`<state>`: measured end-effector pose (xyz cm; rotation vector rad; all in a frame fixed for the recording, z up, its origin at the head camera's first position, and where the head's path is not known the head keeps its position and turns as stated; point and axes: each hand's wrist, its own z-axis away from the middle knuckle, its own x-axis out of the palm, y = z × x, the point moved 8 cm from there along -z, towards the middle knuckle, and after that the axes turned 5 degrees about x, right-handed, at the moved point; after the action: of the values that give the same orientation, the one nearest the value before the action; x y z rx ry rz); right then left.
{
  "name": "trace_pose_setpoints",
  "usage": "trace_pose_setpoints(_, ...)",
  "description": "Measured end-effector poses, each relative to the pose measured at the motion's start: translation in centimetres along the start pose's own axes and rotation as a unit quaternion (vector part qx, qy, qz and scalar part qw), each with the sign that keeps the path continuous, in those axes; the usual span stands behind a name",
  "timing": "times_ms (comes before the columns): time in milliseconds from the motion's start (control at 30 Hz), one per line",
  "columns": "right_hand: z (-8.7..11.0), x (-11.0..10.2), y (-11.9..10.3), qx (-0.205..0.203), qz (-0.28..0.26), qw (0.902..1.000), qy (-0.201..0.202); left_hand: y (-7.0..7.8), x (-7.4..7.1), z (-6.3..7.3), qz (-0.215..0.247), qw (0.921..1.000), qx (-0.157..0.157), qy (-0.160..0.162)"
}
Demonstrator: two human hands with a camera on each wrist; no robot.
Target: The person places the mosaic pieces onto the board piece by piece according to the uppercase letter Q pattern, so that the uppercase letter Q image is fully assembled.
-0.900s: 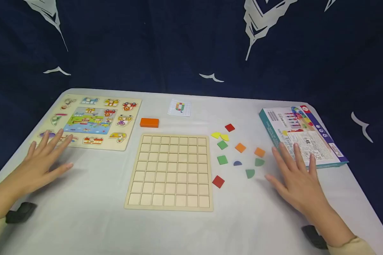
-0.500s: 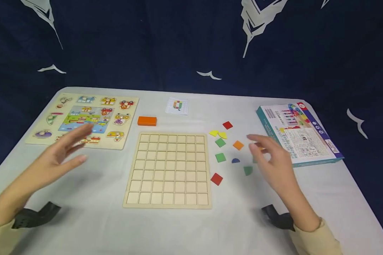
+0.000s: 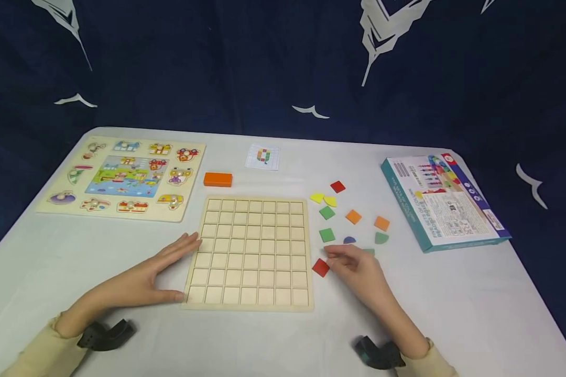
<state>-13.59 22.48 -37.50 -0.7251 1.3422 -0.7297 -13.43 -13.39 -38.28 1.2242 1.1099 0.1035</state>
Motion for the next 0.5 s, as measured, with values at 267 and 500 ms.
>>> trace_pose_setpoints(267,1.0,0.6,0.0,-0.029,0.093,0.9933,0.062,0.0,1.8,0.0,-0.084,0.9956,0.019,-0.038)
trace_pose_setpoints(500,0.5,1.3,-1.1,-0.091,0.121,0.9859,0.071,0.0,1.3,-0.2,-0.116,0.9924,0.015,-0.037)
